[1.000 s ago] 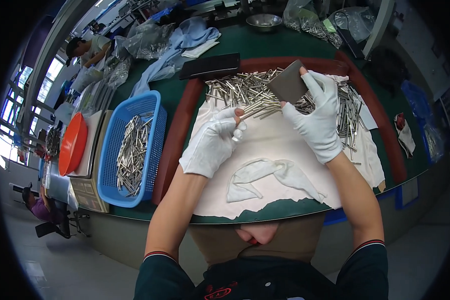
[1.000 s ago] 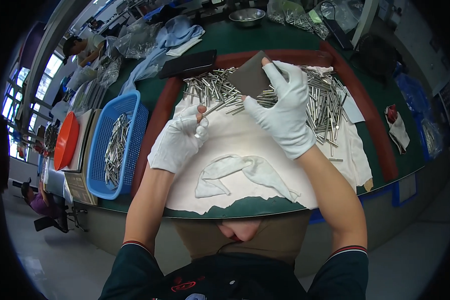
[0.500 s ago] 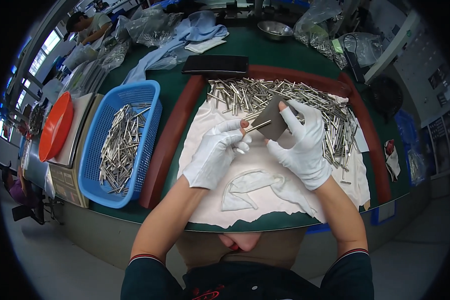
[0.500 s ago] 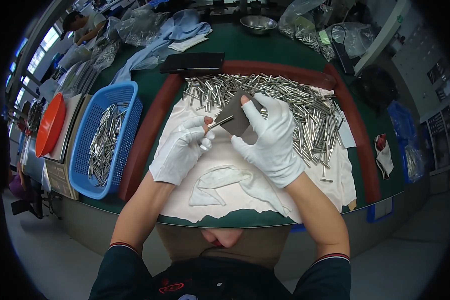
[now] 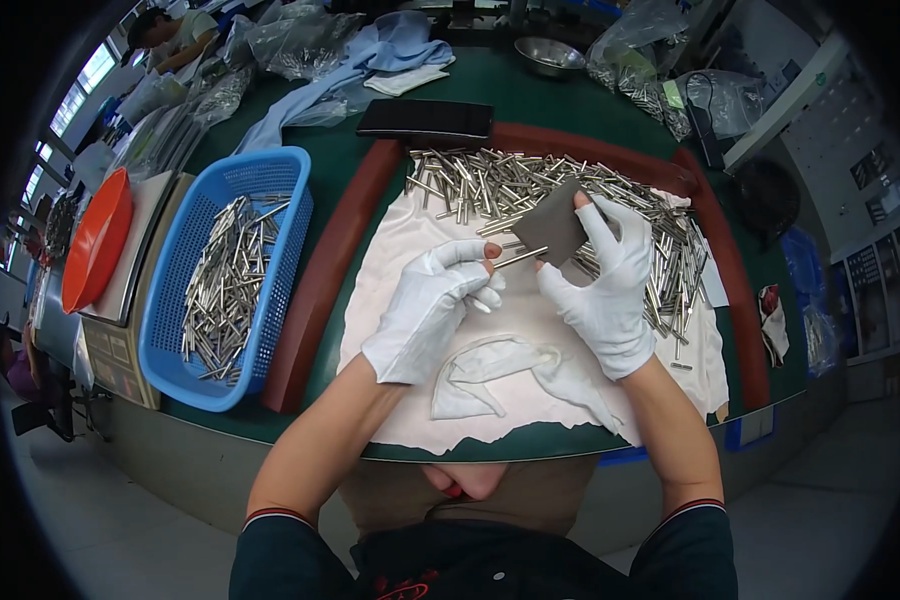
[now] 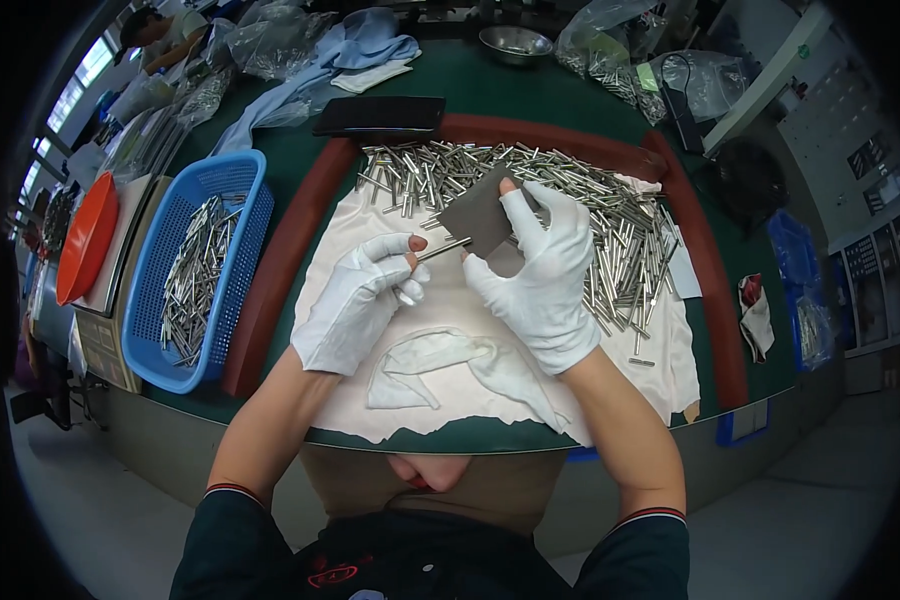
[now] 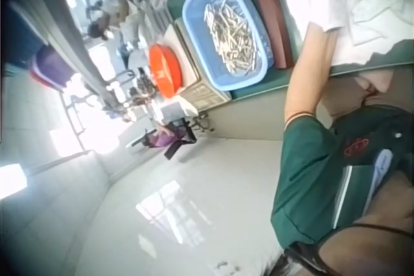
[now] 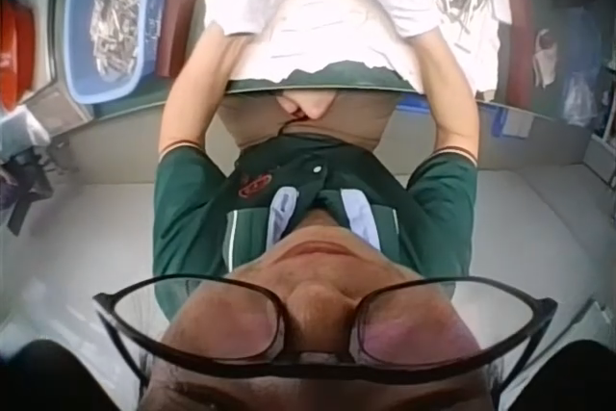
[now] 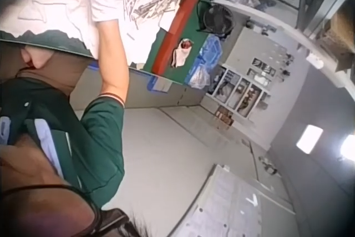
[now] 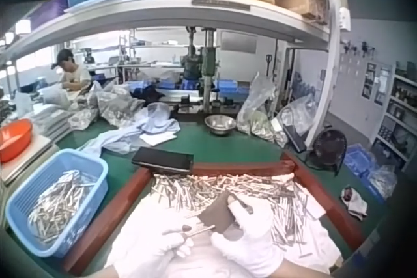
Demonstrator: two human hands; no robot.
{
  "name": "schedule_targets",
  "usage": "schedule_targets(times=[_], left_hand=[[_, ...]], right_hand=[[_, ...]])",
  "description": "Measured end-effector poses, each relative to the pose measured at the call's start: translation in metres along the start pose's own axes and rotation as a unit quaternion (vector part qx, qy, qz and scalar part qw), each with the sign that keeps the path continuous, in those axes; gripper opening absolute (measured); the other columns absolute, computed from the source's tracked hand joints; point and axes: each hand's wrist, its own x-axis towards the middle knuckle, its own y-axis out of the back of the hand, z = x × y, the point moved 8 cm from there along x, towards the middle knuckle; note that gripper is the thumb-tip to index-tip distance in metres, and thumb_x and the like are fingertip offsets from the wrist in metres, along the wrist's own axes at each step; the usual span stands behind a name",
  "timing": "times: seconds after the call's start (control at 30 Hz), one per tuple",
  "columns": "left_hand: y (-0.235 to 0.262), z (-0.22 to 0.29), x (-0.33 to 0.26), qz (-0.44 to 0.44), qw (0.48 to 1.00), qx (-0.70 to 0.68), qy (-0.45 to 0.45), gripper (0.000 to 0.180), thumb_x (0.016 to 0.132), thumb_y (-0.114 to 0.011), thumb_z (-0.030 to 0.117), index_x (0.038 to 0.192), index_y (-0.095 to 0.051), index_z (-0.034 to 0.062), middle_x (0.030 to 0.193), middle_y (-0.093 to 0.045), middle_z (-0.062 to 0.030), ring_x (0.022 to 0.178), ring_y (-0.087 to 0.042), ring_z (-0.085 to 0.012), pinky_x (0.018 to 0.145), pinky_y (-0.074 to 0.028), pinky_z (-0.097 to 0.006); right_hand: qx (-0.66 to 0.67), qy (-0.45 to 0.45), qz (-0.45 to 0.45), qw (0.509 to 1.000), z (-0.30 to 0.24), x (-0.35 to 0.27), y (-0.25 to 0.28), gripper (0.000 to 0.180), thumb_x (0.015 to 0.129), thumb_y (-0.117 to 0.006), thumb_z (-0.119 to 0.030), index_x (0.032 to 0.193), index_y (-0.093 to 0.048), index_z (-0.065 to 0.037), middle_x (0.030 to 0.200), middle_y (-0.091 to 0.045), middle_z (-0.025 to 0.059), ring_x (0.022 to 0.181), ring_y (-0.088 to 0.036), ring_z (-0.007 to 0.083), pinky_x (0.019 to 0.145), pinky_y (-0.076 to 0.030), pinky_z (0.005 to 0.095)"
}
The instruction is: Inspecting small metal pins using a measuring block and sorting them at a workbench.
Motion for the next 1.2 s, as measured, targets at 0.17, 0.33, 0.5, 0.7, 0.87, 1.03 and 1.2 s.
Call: schedule_targets(times=[0.17,0.33,0.5,0.7,0.87,1.03,1.2], left_hand=[[-0.009,-0.008,-0.003,-0.027,0.999,0.029,0.015,0.027,0.092,-0.058,0.007,0.116,-0.058,-0.006,0.082,-0.065,-0.0091,0.067,-0.062,-0.0125,0.064,-0.049,-0.022],[-0.012,-0.011,-0.005,-0.049,0.997,0.04,0.045,0.027,0.092,-0.059,0.007,0.116,-0.058,-0.0049,0.083,-0.065,-0.0084,0.067,-0.062,-0.0119,0.062,-0.049,-0.022],[-0.021,-0.013,-0.008,-0.069,0.994,0.046,0.069,0.025,0.092,-0.061,0.009,0.113,-0.059,-0.0035,0.083,-0.065,-0.0082,0.068,-0.062,-0.0109,0.061,-0.049,-0.021],[-0.023,-0.014,-0.009,-0.086,0.99,0.076,0.085,0.02,0.092,-0.064,0.014,0.107,-0.059,0.0009,0.086,-0.064,-0.0057,0.071,-0.062,-0.0101,0.063,-0.048,-0.021],[-0.021,-0.011,-0.007,-0.129,0.989,-0.025,0.068,0.018,0.094,-0.061,0.01,0.109,-0.058,0.002,0.085,-0.059,-0.0053,0.071,-0.059,-0.0117,0.064,-0.048,-0.022],[-0.017,-0.006,-0.005,-0.113,0.993,-0.02,0.039,0.038,0.094,-0.059,0.007,0.13,-0.049,0.0025,0.083,-0.058,-0.0049,0.067,-0.057,-0.0103,0.063,-0.047,-0.021],[-0.02,0.003,-0.007,-0.135,0.991,-0.019,0.004,0.06,0.093,-0.056,0.004,0.148,-0.03,0.0031,0.086,-0.06,-0.0061,0.069,-0.059,-0.0102,0.064,-0.048,-0.021]], right_hand=[[-0.009,-0.004,0.001,1.0,0.0,0.0,0.001,0.071,0.062,-0.076,-0.014,0.129,-0.055,-0.004,0.119,-0.052,0.0141,0.107,-0.05,0.0305,0.092,-0.042,0.041],[0.003,-0.001,0.007,1.0,0.002,-0.001,0.0,0.07,0.061,-0.078,-0.021,0.126,-0.056,-0.005,0.118,-0.05,0.0162,0.103,-0.049,0.0338,0.088,-0.042,0.0452],[0.011,0.003,0.004,1.0,0.001,-0.002,0.001,0.071,0.061,-0.078,-0.022,0.127,-0.056,-0.005,0.118,-0.05,0.0165,0.104,-0.049,0.0338,0.088,-0.043,0.0453],[0.004,0.003,0.009,1.0,-0.002,0.001,0.004,0.072,0.061,-0.079,-0.022,0.127,-0.057,-0.004,0.118,-0.051,0.0165,0.104,-0.05,0.0332,0.088,-0.043,0.0445],[-0.005,-0.004,0.043,0.999,0.008,0.004,0.014,0.071,0.061,-0.08,-0.018,0.126,-0.056,-0.002,0.117,-0.052,0.0147,0.104,-0.05,0.0324,0.089,-0.043,0.0425],[0.025,-0.036,0.05,0.998,0.017,0.004,0.017,0.072,0.061,-0.081,-0.018,0.126,-0.056,0.0,0.117,-0.052,0.014,0.107,-0.051,0.0303,0.091,-0.043,0.041],[0.063,0.001,0.02,0.998,0.007,0.008,0.014,0.072,0.061,-0.08,-0.016,0.128,-0.055,-0.002,0.118,-0.052,0.0147,0.106,-0.051,0.0306,0.09,-0.044,0.0405]])
